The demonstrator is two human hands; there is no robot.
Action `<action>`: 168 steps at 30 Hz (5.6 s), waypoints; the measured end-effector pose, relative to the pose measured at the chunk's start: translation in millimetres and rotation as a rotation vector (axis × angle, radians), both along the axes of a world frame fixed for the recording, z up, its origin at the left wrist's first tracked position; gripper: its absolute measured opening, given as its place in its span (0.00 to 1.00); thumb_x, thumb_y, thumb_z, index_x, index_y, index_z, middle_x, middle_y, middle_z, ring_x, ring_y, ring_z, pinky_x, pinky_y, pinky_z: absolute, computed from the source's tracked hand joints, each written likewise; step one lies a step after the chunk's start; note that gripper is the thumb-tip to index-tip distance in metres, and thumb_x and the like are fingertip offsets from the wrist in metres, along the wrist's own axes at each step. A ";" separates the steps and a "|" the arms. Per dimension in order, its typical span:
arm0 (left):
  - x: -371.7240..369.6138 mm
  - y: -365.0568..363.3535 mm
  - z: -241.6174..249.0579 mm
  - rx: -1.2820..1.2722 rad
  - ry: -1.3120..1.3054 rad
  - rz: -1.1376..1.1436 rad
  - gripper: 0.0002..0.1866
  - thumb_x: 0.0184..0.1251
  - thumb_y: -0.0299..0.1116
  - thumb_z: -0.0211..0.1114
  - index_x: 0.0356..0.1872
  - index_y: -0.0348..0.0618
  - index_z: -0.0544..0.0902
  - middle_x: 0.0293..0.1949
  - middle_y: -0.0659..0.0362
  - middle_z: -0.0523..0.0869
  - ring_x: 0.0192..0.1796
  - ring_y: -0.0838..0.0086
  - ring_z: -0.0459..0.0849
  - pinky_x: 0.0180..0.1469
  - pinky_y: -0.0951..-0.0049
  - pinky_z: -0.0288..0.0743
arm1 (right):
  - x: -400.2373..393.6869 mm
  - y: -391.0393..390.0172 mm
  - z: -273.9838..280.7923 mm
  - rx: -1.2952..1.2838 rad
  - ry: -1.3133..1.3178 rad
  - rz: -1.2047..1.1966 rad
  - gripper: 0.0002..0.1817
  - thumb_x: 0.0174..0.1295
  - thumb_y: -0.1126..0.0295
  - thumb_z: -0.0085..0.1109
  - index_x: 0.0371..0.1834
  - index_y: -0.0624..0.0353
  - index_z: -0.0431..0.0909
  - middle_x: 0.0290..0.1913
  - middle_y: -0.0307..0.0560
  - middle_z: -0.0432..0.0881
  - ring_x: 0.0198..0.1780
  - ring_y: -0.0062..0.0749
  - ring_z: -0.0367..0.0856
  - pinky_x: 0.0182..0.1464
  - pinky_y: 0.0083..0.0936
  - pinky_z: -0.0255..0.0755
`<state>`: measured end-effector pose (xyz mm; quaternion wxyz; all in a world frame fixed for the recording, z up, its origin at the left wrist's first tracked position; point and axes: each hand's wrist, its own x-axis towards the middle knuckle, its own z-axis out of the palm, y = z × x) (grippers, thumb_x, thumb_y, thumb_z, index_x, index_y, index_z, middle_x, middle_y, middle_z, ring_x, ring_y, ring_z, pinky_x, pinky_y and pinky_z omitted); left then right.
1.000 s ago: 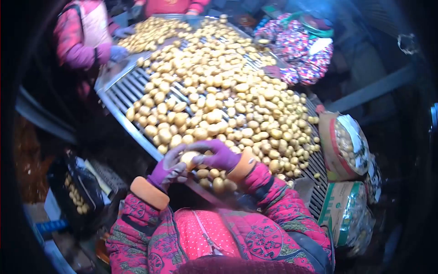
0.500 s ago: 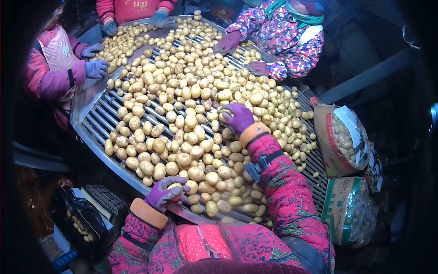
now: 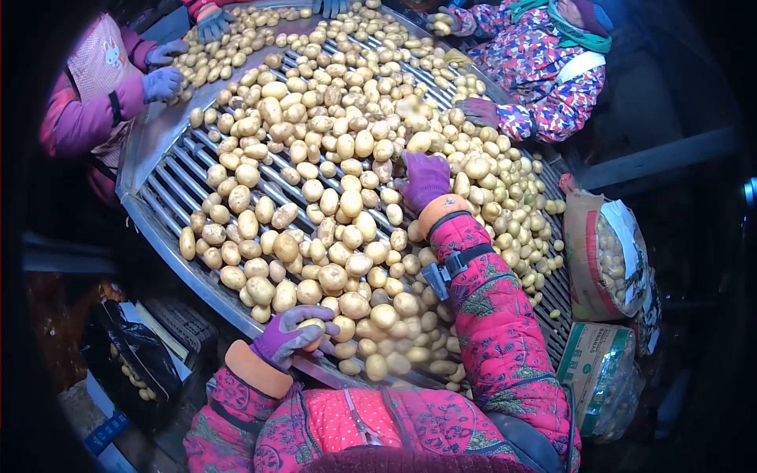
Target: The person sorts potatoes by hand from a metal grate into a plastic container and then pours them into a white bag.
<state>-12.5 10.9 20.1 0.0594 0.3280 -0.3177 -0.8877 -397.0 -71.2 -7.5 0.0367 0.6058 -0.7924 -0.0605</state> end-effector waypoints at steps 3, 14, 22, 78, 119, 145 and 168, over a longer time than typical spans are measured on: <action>1.2 0.1 -2.1 0.014 0.004 -0.012 0.30 0.64 0.46 0.65 0.61 0.36 0.71 0.48 0.51 0.83 0.42 0.67 0.86 0.43 0.71 0.79 | -3.2 3.8 -6.1 -0.045 0.056 0.028 0.40 0.50 0.51 0.70 0.68 0.47 0.67 0.54 0.47 0.78 0.60 0.48 0.72 0.64 0.47 0.60; 0.1 2.4 0.5 0.016 0.006 0.005 0.29 0.65 0.46 0.64 0.61 0.37 0.72 0.47 0.52 0.84 0.43 0.67 0.86 0.45 0.71 0.79 | 4.5 -8.0 11.1 0.085 -0.012 -0.053 0.49 0.49 0.52 0.70 0.76 0.42 0.55 0.54 0.53 0.80 0.59 0.52 0.73 0.67 0.47 0.58; -0.3 2.4 -4.2 0.022 0.024 0.019 0.27 0.68 0.45 0.61 0.61 0.37 0.73 0.47 0.51 0.84 0.43 0.66 0.86 0.45 0.70 0.80 | 9.8 -10.4 -8.4 -0.008 0.005 -0.124 0.49 0.53 0.53 0.67 0.77 0.45 0.49 0.57 0.60 0.80 0.66 0.58 0.68 0.73 0.54 0.47; -3.4 40.5 -0.6 0.343 0.135 0.199 0.23 0.72 0.39 0.55 0.66 0.50 0.70 0.52 0.52 0.79 0.38 0.69 0.78 0.33 0.74 0.76 | 3.5 558.4 72.3 -0.571 -0.508 -0.750 0.34 0.57 0.67 0.71 0.67 0.59 0.70 0.54 0.49 0.80 0.48 0.26 0.79 0.46 0.26 0.76; 347.1 257.6 -114.8 -0.336 -0.711 0.639 0.16 0.67 0.37 0.66 0.50 0.43 0.75 0.37 0.58 0.80 0.32 0.71 0.82 0.30 0.75 0.76 | 71.8 255.2 -8.9 -0.170 -0.226 0.243 0.29 0.56 0.62 0.62 0.64 0.53 0.74 0.59 0.57 0.76 0.63 0.54 0.71 0.68 0.47 0.60; -98.4 33.5 -10.1 -1.981 -0.692 -0.659 0.23 0.55 0.40 0.65 0.55 0.58 0.78 0.50 0.54 0.79 0.46 0.57 0.83 0.42 0.55 0.76 | 112.9 304.9 21.1 -0.322 -0.592 0.105 0.30 0.58 0.57 0.62 0.65 0.53 0.72 0.46 0.51 0.81 0.51 0.48 0.77 0.57 0.44 0.67; 56.2 44.7 7.4 0.214 -0.064 0.660 0.16 0.71 0.48 0.59 0.40 0.45 0.76 0.38 0.54 0.80 0.37 0.61 0.81 0.32 0.69 0.77 | 87.3 211.4 10.7 -0.179 -0.840 0.161 0.34 0.49 0.62 0.70 0.63 0.52 0.74 0.54 0.54 0.81 0.55 0.45 0.81 0.55 0.36 0.76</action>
